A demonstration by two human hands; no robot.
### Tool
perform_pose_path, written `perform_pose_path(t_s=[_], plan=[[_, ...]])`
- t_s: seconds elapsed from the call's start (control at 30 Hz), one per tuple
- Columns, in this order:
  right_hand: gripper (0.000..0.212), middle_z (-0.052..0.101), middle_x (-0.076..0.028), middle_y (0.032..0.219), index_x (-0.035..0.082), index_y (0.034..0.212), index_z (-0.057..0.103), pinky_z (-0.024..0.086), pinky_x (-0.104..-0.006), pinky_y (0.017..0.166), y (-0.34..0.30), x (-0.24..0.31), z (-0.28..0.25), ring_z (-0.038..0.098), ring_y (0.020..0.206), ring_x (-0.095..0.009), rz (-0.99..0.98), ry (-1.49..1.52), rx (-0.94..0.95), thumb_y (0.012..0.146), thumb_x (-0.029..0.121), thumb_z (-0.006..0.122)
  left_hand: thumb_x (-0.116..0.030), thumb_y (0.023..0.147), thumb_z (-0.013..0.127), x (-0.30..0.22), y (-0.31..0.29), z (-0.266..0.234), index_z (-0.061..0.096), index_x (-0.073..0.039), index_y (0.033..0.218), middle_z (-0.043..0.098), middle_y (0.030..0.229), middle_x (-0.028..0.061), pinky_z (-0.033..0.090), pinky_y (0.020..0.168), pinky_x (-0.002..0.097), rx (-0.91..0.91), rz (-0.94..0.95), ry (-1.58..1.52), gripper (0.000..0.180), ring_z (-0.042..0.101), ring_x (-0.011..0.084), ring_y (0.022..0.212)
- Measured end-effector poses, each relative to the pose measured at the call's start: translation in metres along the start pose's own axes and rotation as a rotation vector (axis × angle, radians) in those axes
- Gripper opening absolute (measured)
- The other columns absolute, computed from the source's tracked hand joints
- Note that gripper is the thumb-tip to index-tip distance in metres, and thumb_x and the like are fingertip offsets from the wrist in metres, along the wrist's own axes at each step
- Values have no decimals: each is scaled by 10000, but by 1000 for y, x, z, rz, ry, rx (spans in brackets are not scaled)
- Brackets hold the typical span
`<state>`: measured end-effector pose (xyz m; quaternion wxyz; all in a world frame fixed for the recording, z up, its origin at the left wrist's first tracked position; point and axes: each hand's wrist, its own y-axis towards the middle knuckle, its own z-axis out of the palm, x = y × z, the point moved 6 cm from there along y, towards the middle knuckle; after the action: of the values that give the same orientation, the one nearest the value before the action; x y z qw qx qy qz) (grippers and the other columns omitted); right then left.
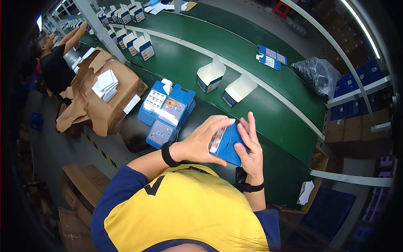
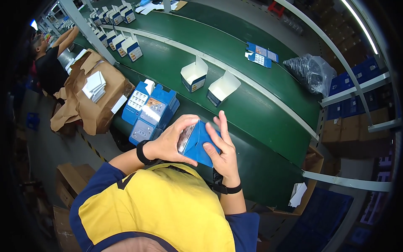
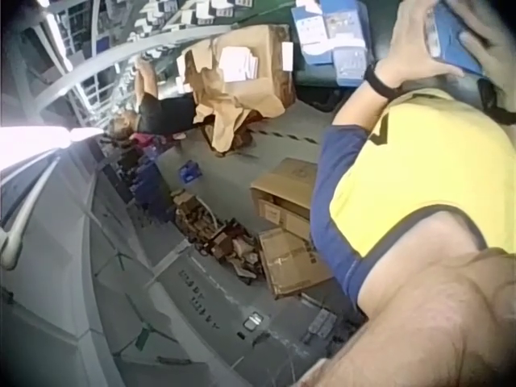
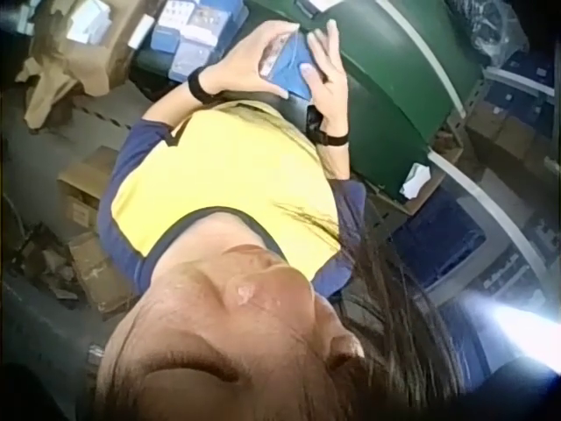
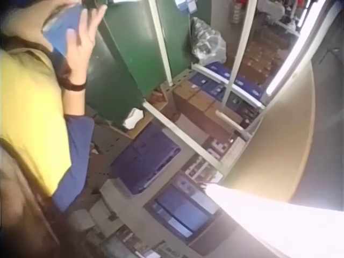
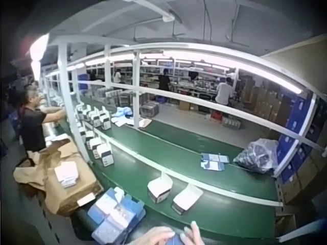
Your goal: The person picks up flat blue boxes from a stack, folds them into shape, and places them on a green conveyor belt. After several boxes, the person walks to a nearby pile to retrieve a new bundle of flat cardboard sheets and continues the process.
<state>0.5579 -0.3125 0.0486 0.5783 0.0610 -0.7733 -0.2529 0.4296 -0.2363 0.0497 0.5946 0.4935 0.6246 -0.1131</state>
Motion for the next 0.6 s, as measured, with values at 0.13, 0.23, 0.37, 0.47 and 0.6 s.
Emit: perform_pose_path(t_s=[0.13,0.23,0.37,0.47,0.6], plan=[[565,542,-178,1245,78,1278,515,425,-323,928,-1,-18,5,534,1138,-249,272,15,51,763,181,725,-351,550,863,-8,-2,-1,289,-113,1327,386,1247,186,295,1042,488,140,172,379,995,420,388,1154],[608,572,-166,1210,85,1278,516,444,-324,907,-2,-29,8,563,1101,-240,348,-19,116,725,167,755,-374,555,855,-3,-4,3,274,-109,1347,377,1263,189,260,1063,511,184,108,350,1017,413,393,1160],[611,596,-157,1173,71,1276,513,456,-321,890,-1,-33,11,590,1053,-230,362,-90,149,725,171,756,-389,570,847,2,-6,1,245,-106,1370,366,1291,191,236,1072,506,175,47,311,1041,407,387,1177],[550,601,-157,1157,47,1268,515,453,-320,892,-3,-34,14,591,1039,-234,383,-146,167,783,209,718,-400,588,836,13,-5,-2,192,-94,1396,326,1331,204,236,1074,492,206,-114,94,1078,369,395,1216],[535,591,-158,1149,12,1294,470,419,-325,924,-9,-38,6,556,1053,-209,480,364,-160,921,393,509,-394,612,816,21,-8,16,124,-107,1428,281,1365,216,198,1077,520,135,-34,95,1107,291,411,1275]])
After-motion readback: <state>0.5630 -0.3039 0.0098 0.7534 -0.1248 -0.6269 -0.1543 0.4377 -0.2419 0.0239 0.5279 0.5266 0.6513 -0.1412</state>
